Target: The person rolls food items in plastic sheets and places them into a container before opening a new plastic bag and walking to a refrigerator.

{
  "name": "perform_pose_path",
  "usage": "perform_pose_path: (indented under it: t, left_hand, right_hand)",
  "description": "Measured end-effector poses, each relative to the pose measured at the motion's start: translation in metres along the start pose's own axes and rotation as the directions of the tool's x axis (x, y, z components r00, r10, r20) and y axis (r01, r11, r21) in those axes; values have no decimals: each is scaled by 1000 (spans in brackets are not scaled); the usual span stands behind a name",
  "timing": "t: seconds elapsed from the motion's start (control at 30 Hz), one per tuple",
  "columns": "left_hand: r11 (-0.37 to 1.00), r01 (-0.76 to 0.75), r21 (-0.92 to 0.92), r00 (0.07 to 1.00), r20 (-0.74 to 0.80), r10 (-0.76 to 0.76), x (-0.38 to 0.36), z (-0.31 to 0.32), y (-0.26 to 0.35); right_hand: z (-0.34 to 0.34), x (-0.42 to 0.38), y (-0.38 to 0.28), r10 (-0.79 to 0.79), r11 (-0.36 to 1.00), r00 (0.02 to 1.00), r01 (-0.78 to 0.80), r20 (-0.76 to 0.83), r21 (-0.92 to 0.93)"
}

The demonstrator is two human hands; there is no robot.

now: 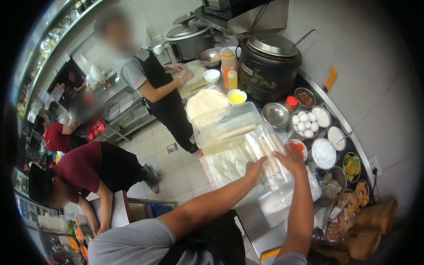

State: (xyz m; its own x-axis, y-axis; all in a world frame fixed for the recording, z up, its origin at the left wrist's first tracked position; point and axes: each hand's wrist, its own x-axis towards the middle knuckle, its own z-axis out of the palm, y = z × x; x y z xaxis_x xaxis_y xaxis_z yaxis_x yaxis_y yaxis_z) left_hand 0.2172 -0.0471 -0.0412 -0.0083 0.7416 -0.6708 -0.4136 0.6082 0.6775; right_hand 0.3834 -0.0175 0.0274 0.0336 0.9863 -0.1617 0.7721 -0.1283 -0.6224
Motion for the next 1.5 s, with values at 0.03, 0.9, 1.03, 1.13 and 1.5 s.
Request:
perform_pose_path:
  t: [0.03,0.9,1.03,1.13,1.5]
  left_hand:
    - [1000,4,31,1000,-21,-3,14,-2,-6]
    - [969,29,244,999,18,-34,8,7,7]
    - [982,-6,191,970,241,-41,-14,-5,19]
    - [964,-57,261,882,465,-74,-63,-54,56]
    - [972,-127,198,832,554,-5,-78,-245,120]
  right_hand:
    - [0,1,2,-11,1000,1000,11,-11,-18]
    - [17,1,-9,-133,980,943,79,-306,-184]
    - [7,-33,-30,-146,976,883,203,-447,82]
    - [17,-80,-41,-66,942,855,224,-515,250]
    - [165,-189,-75,95,832,913,147,-398,535]
